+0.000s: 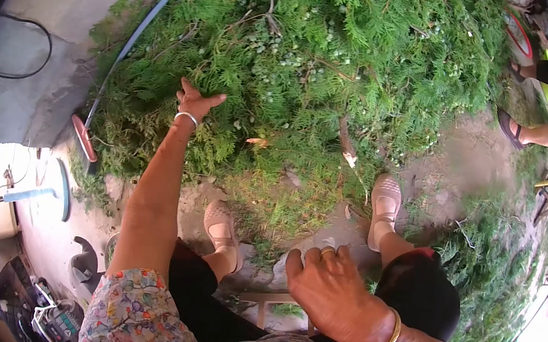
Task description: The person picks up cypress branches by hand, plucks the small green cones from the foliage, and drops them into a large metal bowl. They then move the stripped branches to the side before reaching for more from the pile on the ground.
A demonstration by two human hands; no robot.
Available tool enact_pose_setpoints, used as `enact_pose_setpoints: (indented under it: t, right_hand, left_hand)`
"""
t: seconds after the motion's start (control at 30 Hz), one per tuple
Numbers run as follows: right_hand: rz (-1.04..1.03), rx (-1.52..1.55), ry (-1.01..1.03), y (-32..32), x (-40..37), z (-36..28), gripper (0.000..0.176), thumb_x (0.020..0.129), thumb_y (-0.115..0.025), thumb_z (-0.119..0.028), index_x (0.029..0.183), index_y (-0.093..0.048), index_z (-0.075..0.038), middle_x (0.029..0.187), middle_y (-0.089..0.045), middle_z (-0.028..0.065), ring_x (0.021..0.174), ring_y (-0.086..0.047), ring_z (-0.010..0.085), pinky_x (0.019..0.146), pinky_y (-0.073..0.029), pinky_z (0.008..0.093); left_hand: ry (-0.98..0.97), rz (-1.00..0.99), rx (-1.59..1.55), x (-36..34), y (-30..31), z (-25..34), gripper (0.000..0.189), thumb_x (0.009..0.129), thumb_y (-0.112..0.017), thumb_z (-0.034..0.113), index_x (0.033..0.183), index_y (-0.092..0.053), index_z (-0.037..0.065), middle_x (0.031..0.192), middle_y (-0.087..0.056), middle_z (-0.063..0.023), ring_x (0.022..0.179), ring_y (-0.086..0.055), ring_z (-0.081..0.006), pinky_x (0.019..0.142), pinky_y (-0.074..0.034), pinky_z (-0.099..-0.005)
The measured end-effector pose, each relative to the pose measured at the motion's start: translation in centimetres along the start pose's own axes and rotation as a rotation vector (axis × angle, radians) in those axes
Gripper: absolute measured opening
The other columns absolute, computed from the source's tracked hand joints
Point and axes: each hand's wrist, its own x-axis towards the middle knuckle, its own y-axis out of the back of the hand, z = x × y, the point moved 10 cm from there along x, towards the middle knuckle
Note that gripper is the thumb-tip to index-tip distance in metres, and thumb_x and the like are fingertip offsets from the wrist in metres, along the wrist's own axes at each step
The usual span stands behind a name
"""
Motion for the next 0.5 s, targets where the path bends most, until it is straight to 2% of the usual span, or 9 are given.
enact_pose_setpoints:
  t: [0.07, 0.1, 0.13, 0.2, 0.23, 0.27, 0.33, 0.4, 0.5]
  right_hand:
    - [-0.163, 0.049, -0.028, -1.5, -0.3, 0.4, 0.033, 0.070, -0.056, -0.004, 0.101, -0.048, 0.005, 0.081, -0.057, 0.0168, 0.081, -0.060, 0.0322, 0.077, -0.044, 0.0407]
    - [-0.161, 0.060, -0.031, -1.5, -0.4, 0.6, 0.033, 0.070, -0.057, -0.005, 0.100, -0.048, 0.005, 0.081, -0.057, 0.0170, 0.081, -0.060, 0.0317, 0.076, -0.044, 0.0394]
    - [-0.161, 0.066, -0.036, -1.6, -0.4, 0.7, 0.033, 0.070, -0.057, -0.005, 0.100, -0.048, 0.005, 0.081, -0.057, 0.0170, 0.081, -0.060, 0.0317, 0.076, -0.044, 0.0394]
    - [-0.138, 0.031, -0.038, -1.3, -0.4, 0.8, 0.032, 0.070, -0.057, -0.004, 0.100, -0.049, 0.006, 0.082, -0.057, 0.0177, 0.081, -0.060, 0.0318, 0.075, -0.045, 0.0397]
    - [-0.124, 0.035, -0.031, -1.2, -0.5, 0.6, 0.032, 0.070, -0.057, -0.004, 0.100, -0.049, 0.006, 0.082, -0.057, 0.0177, 0.081, -0.060, 0.0318, 0.075, -0.045, 0.0397]
    - [-0.079, 0.030, -0.026, -0.8, -0.6, 0.6, 0.031, 0.070, -0.056, -0.004, 0.099, -0.049, 0.006, 0.082, -0.057, 0.0180, 0.080, -0.060, 0.0322, 0.075, -0.045, 0.0400]
    - [-0.018, 0.023, -0.021, -0.4, -1.0, 0.5, 0.030, 0.071, -0.055, -0.003, 0.098, -0.049, 0.006, 0.082, -0.057, 0.0182, 0.080, -0.060, 0.0325, 0.074, -0.045, 0.0403]
    - [0.028, 0.031, -0.010, -0.4, -1.3, 0.4, 0.028, 0.071, -0.053, -0.002, 0.098, -0.049, 0.006, 0.082, -0.057, 0.0189, 0.079, -0.060, 0.0330, 0.072, -0.046, 0.0416]
    - [0.109, 0.020, -0.013, 0.0, -1.5, 0.8, 0.026, 0.071, -0.053, -0.002, 0.096, -0.050, 0.006, 0.080, -0.057, 0.0190, 0.079, -0.060, 0.0337, 0.070, -0.046, 0.0425]
  left_hand:
    - [0.086, 0.093, -0.028, -0.2, -0.9, -0.5, 0.113, 0.060, -0.081, 0.039, 0.139, -0.006, 0.008, 0.137, -0.025, -0.0303, 0.118, -0.041, -0.0439, 0.094, -0.041, -0.0483]
    - [0.084, 0.101, -0.025, 1.0, -1.8, -1.5, 0.078, 0.066, -0.075, 0.028, 0.127, -0.033, 0.006, 0.124, -0.043, -0.0299, 0.106, -0.053, -0.0408, 0.084, -0.048, -0.0438]
    - [0.080, 0.096, -0.020, 1.0, -2.2, -1.6, 0.078, 0.066, -0.075, 0.028, 0.127, -0.033, 0.006, 0.124, -0.043, -0.0299, 0.106, -0.053, -0.0408, 0.084, -0.048, -0.0438]
    - [-0.047, 0.075, 0.037, 0.7, -1.8, -0.8, 0.038, 0.069, -0.068, 0.018, 0.099, -0.053, 0.000, 0.106, -0.058, -0.0251, 0.093, -0.059, -0.0385, 0.078, -0.049, -0.0415]
    - [-0.108, 0.144, 0.032, -0.2, -0.6, -0.1, 0.019, 0.070, -0.063, 0.013, 0.079, -0.059, -0.003, 0.094, -0.062, -0.0215, 0.085, -0.060, -0.0386, 0.076, -0.049, -0.0403]
    - [-0.112, 0.158, 0.039, -0.5, 0.4, -0.1, 0.019, 0.070, -0.063, 0.013, 0.079, -0.059, -0.003, 0.094, -0.062, -0.0215, 0.085, -0.060, -0.0386, 0.076, -0.049, -0.0403]
    - [-0.318, 0.117, 0.054, -1.4, 1.3, 2.0, 0.020, 0.067, -0.063, 0.008, 0.078, -0.051, -0.004, 0.078, -0.060, -0.0199, 0.068, -0.059, -0.0312, 0.061, -0.047, -0.0357]
    - [-0.307, 0.012, 0.091, -2.0, 2.0, 2.3, 0.036, 0.065, -0.068, 0.008, 0.092, -0.048, -0.003, 0.082, -0.057, -0.0161, 0.074, -0.056, -0.0264, 0.065, -0.046, -0.0383]
    - [-0.087, -0.162, -0.541, -7.3, 5.9, 3.1, 0.065, 0.062, -0.073, 0.006, 0.113, -0.033, 0.001, 0.102, -0.050, -0.0146, 0.096, -0.048, -0.0272, 0.077, -0.041, -0.0480]
